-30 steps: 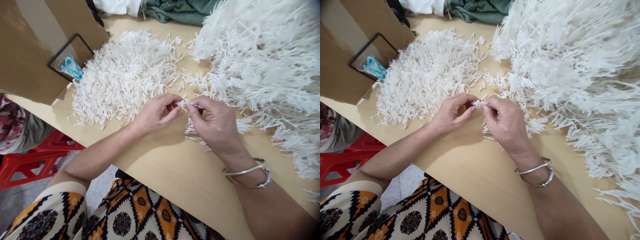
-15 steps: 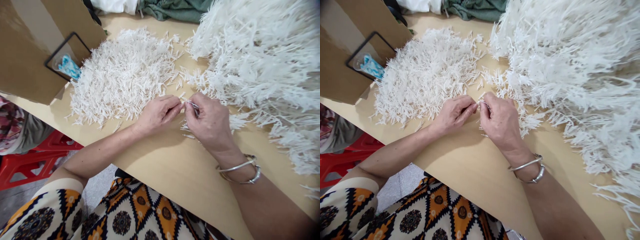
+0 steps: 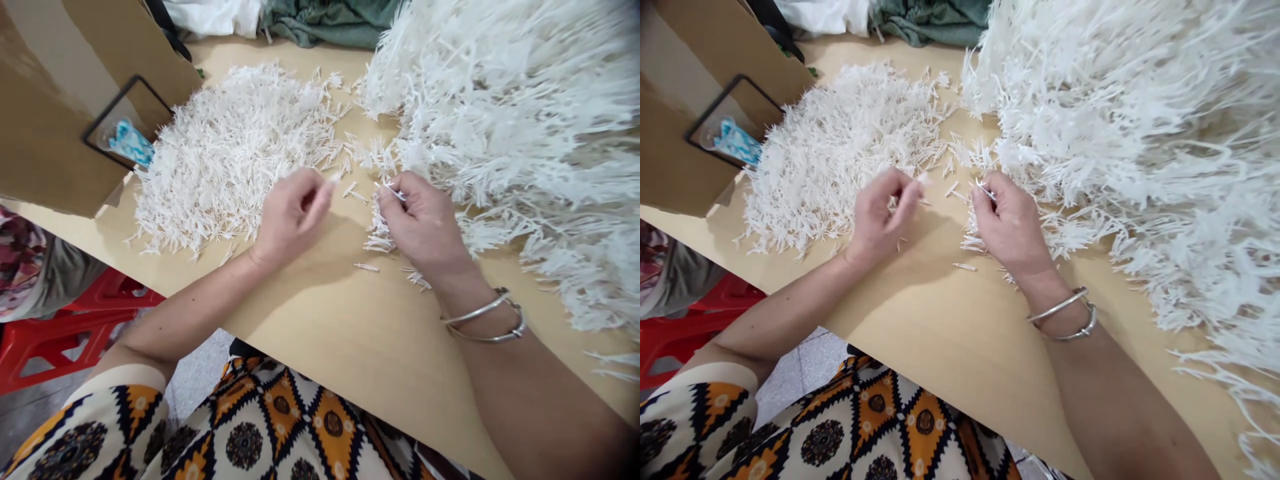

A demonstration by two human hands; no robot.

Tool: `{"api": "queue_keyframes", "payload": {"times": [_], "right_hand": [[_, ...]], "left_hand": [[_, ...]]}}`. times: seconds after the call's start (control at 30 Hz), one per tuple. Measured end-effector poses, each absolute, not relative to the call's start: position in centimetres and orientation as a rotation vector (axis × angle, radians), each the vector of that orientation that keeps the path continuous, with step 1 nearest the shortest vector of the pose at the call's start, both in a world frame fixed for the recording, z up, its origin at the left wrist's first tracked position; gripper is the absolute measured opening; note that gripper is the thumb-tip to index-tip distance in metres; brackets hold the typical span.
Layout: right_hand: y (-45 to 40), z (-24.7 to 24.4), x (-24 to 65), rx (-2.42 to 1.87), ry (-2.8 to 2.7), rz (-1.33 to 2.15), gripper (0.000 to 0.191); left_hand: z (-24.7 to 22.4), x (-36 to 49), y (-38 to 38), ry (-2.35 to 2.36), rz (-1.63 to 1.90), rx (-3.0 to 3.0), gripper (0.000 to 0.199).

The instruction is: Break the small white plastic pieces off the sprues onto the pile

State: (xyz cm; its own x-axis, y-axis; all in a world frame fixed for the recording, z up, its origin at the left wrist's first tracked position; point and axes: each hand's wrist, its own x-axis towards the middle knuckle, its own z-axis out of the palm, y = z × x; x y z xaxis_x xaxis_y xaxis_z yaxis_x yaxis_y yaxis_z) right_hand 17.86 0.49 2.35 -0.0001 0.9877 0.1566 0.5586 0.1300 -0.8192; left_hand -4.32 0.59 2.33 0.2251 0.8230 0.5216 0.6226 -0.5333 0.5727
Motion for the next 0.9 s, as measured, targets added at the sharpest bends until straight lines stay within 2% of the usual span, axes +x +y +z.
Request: {"api": "queue_keyframes", "payload": {"times": [0.07,0.17,0.23,0.3,0.37,0.53,0.67,0.83,0.9], "right_hand": [[0.4,2.6,17.6,-1.498,-1.583,0.851,0.027],[0.4,2.9,17.4,-1.418,-1.478,1.014,0.018],[0.3,3.1,17.2,-1.355,-1.443,1.099,0.011],[0.0,3.1,16.9,-1.318,-1.449,1.139,0.008],[-0.3,3.0,16.5,-1.310,-1.481,1.099,0.011],[-1.3,2.7,15.4,-1.259,-1.554,1.023,0.018],[-1.2,2.7,15.2,-1.190,-1.533,1.101,0.019],[-1.2,2.4,15.3,-1.219,-1.553,1.121,0.020],[-1.3,2.2,15.2,-1.231,-1.562,1.119,0.018]], "left_hand": [[1.9,-5.6,2.0,1.543,1.444,2.119,0.032],[1.6,-6.5,3.2,1.658,1.605,2.117,0.049],[1.9,-6.3,2.9,1.679,1.529,2.127,0.053],[2.6,-5.6,1.9,1.623,1.403,2.163,0.048],[3.3,-4.7,0.8,1.500,1.215,2.254,0.043],[3.2,-3.5,-0.1,1.371,0.809,2.382,0.054],[2.7,-3.7,0.4,1.354,0.768,2.469,0.056],[2.9,-3.9,0.4,1.311,0.794,2.465,0.047],[2.8,-3.8,0.5,1.308,0.790,2.453,0.049]]}}
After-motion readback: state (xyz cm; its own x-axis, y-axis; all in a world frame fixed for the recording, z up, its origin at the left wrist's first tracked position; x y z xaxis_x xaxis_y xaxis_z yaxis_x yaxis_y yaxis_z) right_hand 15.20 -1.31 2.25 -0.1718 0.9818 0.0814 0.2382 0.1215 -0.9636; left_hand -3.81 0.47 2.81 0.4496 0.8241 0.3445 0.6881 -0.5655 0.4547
